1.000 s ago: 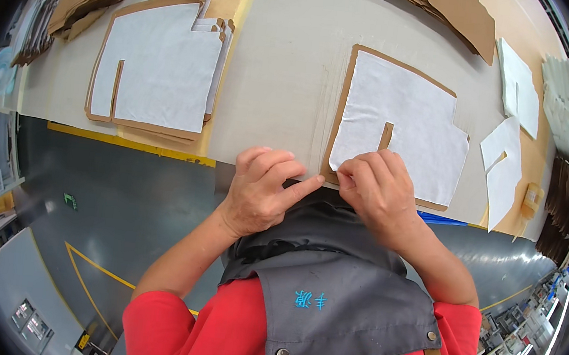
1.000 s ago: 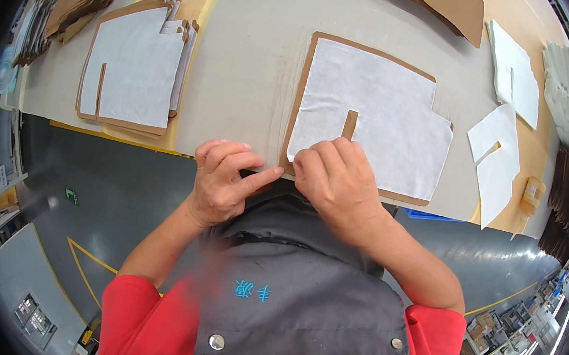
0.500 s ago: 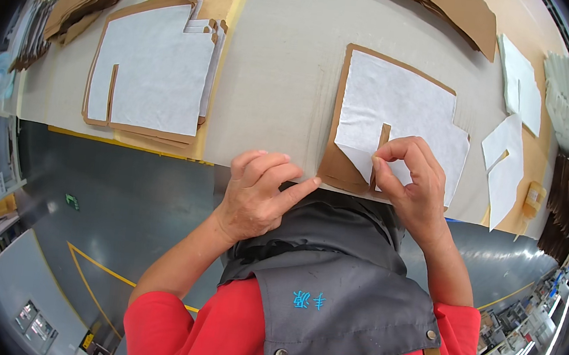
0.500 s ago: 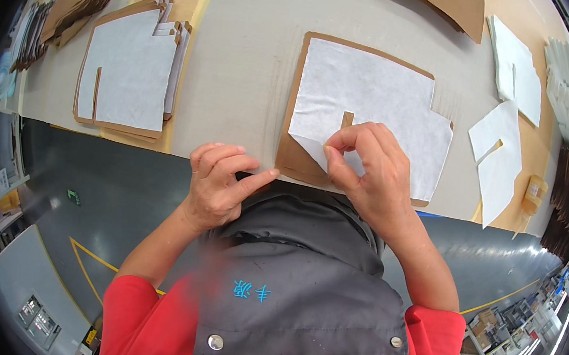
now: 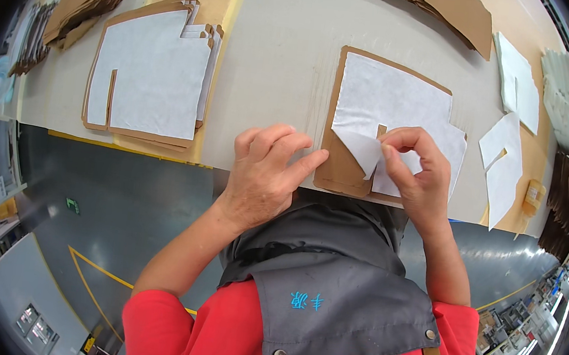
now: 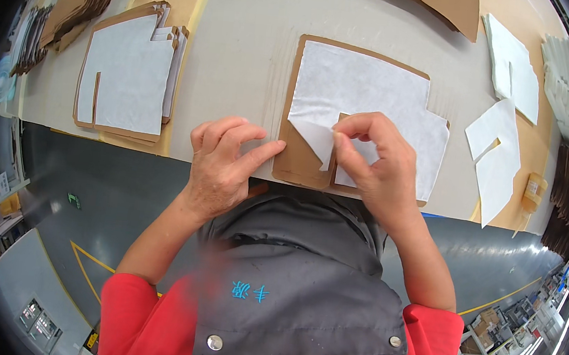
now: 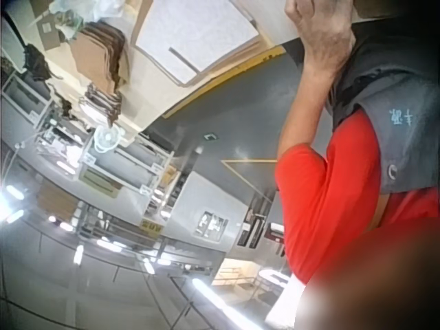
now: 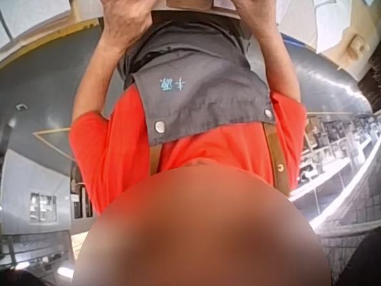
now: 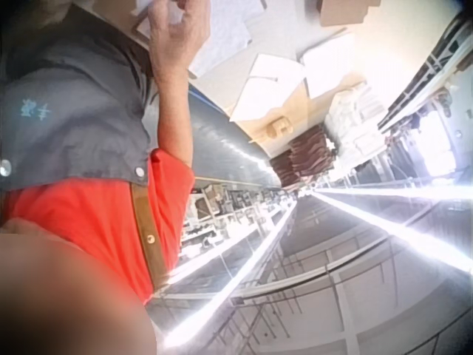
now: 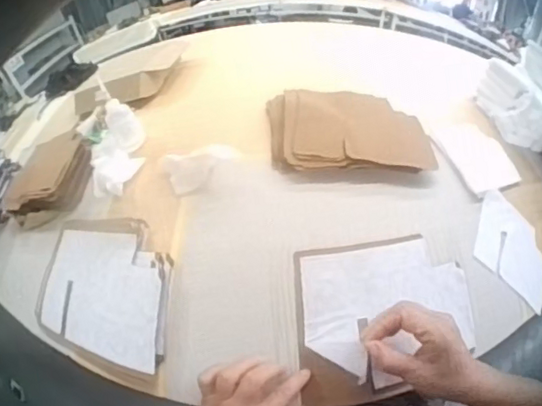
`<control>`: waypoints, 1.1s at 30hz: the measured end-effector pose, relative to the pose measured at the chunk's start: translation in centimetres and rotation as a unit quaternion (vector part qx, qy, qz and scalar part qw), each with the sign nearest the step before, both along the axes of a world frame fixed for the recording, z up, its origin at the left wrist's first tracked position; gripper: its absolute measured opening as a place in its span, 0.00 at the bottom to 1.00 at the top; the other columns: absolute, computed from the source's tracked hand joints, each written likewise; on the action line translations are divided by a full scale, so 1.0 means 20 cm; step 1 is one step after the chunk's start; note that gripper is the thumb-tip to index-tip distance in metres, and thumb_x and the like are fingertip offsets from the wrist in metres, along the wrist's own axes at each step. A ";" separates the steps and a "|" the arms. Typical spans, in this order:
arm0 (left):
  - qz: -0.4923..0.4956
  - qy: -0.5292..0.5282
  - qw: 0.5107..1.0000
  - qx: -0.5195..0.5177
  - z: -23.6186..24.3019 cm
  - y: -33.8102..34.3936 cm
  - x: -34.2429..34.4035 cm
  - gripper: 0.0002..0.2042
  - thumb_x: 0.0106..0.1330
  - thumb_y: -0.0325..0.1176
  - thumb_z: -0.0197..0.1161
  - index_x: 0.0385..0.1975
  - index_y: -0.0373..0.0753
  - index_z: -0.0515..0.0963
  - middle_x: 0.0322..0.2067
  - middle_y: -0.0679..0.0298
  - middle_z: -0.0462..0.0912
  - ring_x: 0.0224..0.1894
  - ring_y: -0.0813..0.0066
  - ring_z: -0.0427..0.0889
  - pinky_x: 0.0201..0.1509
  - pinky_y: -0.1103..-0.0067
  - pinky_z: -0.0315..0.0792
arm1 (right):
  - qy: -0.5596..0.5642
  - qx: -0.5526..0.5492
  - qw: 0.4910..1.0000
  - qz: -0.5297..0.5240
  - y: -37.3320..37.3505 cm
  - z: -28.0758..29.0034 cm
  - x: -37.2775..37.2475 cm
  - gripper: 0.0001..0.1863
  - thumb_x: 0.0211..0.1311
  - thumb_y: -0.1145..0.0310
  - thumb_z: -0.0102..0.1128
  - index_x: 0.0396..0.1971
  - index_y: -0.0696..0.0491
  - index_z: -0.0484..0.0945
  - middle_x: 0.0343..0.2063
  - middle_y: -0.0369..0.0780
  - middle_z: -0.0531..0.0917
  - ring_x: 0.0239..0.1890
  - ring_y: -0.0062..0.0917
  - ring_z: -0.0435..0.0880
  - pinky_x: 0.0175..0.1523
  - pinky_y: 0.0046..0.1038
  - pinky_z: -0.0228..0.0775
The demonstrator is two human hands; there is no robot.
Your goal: Applying adhesive to leather or cardboard panels and attaching protective lining paper.
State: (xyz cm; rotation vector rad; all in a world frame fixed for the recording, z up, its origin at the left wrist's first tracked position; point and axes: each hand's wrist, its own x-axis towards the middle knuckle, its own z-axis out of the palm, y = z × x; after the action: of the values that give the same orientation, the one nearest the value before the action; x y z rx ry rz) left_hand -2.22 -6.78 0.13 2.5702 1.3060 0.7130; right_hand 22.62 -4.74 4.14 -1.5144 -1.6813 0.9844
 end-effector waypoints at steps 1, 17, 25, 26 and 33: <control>0.001 0.000 1.000 0.000 -0.01 0.00 -0.01 0.22 0.46 0.34 0.68 0.46 0.50 0.85 0.47 0.72 0.76 0.54 0.68 0.70 0.57 0.70 0.58 | 0.009 -0.029 0.999 -0.009 0.00 0.01 0.02 0.05 0.62 0.74 0.65 0.36 0.57 0.80 0.36 0.37 0.85 0.38 0.20 0.80 0.50 0.24 0.71; 0.025 -0.030 0.999 -0.025 0.00 0.00 0.00 0.24 0.49 0.19 0.59 0.46 0.52 0.86 0.47 0.71 0.77 0.54 0.68 0.72 0.57 0.71 0.58 | -0.072 0.190 0.954 0.218 -0.02 -0.05 -0.06 0.12 0.47 0.79 0.70 0.30 0.51 0.76 0.38 0.34 0.85 0.36 0.27 0.82 0.40 0.28 0.73; 0.022 -0.032 0.999 -0.025 -0.01 -0.01 -0.01 0.25 0.48 0.20 0.59 0.46 0.53 0.86 0.47 0.71 0.77 0.54 0.69 0.72 0.57 0.72 0.58 | -0.129 0.253 0.922 0.262 -0.01 -0.07 -0.09 0.13 0.46 0.78 0.70 0.30 0.51 0.76 0.37 0.33 0.83 0.37 0.24 0.81 0.41 0.27 0.71; 0.022 -0.031 0.999 -0.023 -0.01 -0.01 -0.01 0.25 0.49 0.20 0.59 0.46 0.53 0.86 0.46 0.71 0.77 0.54 0.69 0.72 0.57 0.72 0.58 | -0.143 0.260 0.917 0.267 -0.01 -0.08 -0.09 0.13 0.47 0.77 0.70 0.30 0.51 0.76 0.37 0.32 0.83 0.38 0.24 0.81 0.42 0.27 0.71; 0.020 -0.039 0.999 -0.024 0.00 -0.01 -0.01 0.24 0.49 0.20 0.59 0.46 0.52 0.86 0.46 0.71 0.77 0.53 0.68 0.73 0.57 0.72 0.59 | -0.130 0.254 0.917 0.280 -0.03 -0.10 -0.08 0.16 0.47 0.75 0.71 0.36 0.51 0.76 0.41 0.34 0.84 0.42 0.24 0.82 0.47 0.31 0.72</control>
State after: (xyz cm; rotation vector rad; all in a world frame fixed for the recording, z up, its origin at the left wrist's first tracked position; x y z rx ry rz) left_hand -2.41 -6.98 0.06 2.4594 1.3361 0.7704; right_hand 21.06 -5.36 2.21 -0.8549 -2.4092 0.5378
